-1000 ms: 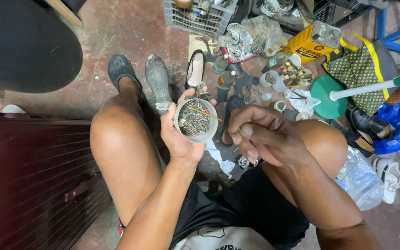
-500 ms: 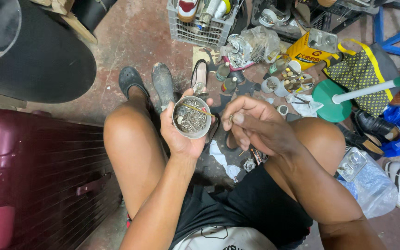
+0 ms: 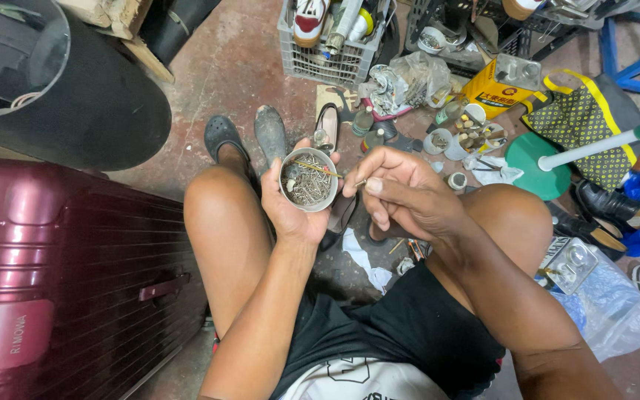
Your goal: The person sits on the floor and rummages through a container of small metal parts, then picks up a black high-heeled shoe and inserts a small metal piece into the heel area. They continue to search through the container for additional parts.
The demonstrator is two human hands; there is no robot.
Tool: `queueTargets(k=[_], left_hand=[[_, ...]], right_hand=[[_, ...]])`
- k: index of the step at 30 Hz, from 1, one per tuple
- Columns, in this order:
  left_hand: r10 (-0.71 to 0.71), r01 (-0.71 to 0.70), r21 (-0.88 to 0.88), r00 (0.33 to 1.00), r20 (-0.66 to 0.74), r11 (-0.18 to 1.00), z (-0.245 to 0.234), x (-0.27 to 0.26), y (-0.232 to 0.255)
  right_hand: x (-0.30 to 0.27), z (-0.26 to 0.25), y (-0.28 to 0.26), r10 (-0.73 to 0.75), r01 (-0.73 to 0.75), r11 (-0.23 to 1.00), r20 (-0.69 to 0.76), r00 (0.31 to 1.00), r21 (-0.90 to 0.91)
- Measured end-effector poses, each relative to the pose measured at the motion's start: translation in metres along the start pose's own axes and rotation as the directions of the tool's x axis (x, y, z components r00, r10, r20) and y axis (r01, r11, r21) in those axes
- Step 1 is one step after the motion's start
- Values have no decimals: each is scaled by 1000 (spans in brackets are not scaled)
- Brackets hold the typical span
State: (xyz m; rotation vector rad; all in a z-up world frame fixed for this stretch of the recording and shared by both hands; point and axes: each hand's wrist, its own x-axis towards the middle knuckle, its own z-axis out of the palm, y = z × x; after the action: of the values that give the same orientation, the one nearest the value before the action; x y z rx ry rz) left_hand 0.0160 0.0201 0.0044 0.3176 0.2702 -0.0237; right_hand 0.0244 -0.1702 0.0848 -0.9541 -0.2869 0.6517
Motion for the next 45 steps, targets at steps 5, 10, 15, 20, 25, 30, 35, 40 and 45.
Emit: queueTargets(k=[5,10,15,20,25,30,35,40,45], left_hand=[[3,-3,12,1000,5,1000,0,0,2],[-7,7,3,1000,2,1000,0,0,1],[0,1,-9,998,57,1000,-3,1,-1],[2,0,-14,997,74,1000,-4,1,-2],[2,-2,6,996,85,1000,-2,-1,0],[5,-4,-6,999,50,1000,0,-2,0],[2,-3,10,998,61,1000,0,-3,0],[5,-6,16,998,59,1000,-2,-2,-1],[3,-3,4,998,68,1000,-4,-1,-1]], right_hand=[[-1,-1,0,-15,16,1000,17,1000,-27],[0,-1,3,-47,48,991,10,999,-124],[-3,2,3,-43,41,976,-4,999,-212],[-6,5,0,-103,111,941,43,994,-319],[-7,7,-1,-107,111,937,33,994,-331],[-8,7,-2,-108,117,938,44,993,-326],[-8,5,0,-89,88,936,13,996,-342],[-8,3,2,-63,58,936,-3,998,-348],[-8,3,3,-61,60,925,9,998,-376]])
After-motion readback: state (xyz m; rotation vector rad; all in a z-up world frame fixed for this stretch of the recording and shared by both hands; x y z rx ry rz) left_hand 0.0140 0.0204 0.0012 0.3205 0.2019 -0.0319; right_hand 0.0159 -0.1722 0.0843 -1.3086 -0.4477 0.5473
